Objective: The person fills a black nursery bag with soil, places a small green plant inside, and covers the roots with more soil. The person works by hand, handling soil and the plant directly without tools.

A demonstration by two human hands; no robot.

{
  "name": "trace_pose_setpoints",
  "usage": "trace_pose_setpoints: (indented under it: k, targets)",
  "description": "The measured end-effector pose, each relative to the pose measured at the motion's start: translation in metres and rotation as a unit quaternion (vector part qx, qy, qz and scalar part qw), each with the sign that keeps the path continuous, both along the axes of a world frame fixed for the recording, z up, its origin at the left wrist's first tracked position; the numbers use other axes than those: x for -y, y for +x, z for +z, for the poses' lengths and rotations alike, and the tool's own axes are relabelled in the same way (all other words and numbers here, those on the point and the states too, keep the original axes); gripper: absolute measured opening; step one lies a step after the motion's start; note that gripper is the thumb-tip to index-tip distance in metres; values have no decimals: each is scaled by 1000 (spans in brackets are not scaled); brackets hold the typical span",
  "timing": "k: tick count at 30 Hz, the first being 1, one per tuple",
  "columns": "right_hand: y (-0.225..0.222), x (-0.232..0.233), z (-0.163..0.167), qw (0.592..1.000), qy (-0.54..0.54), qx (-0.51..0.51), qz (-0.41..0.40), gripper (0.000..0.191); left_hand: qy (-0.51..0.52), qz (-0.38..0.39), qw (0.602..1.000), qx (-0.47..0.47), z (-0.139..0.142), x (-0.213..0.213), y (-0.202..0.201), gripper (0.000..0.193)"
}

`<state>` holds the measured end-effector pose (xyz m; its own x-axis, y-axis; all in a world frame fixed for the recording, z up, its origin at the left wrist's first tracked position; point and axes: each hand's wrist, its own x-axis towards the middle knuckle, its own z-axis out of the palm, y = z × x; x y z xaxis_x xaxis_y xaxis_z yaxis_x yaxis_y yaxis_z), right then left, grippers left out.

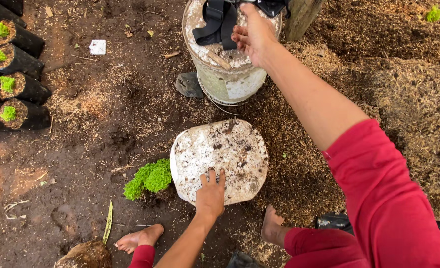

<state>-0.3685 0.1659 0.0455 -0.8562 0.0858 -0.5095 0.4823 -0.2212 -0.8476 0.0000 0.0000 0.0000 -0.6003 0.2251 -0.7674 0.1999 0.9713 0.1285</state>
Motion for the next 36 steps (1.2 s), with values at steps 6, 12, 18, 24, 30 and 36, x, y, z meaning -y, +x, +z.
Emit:
trace_pose_setpoints:
  k: [6, 12, 18, 24, 30, 36]
  targets:
    - [246, -19, 46, 995, 91, -12, 40, 49, 11, 10, 998, -56, -11, -22, 125, 97]
    - [448, -20, 53, 925, 278, 57, 253, 51, 27, 25, 996, -86, -31, -7, 159, 102]
    - [580, -26, 61, 806, 379, 132, 435, 56, 46, 39, 995, -82, -33, 7, 203, 98]
    - [605, -24, 26, 774, 437, 98, 447, 68, 30, 28, 996, -78, -15, 15, 235, 105]
    - [612, -22, -3, 798, 421, 153, 402, 82, 41, 38, 995, -85, -7, 24, 246, 104]
    - [608, 9, 12, 780, 400, 157, 455, 78, 28, 57, 997, -52, -12, 27, 242, 107]
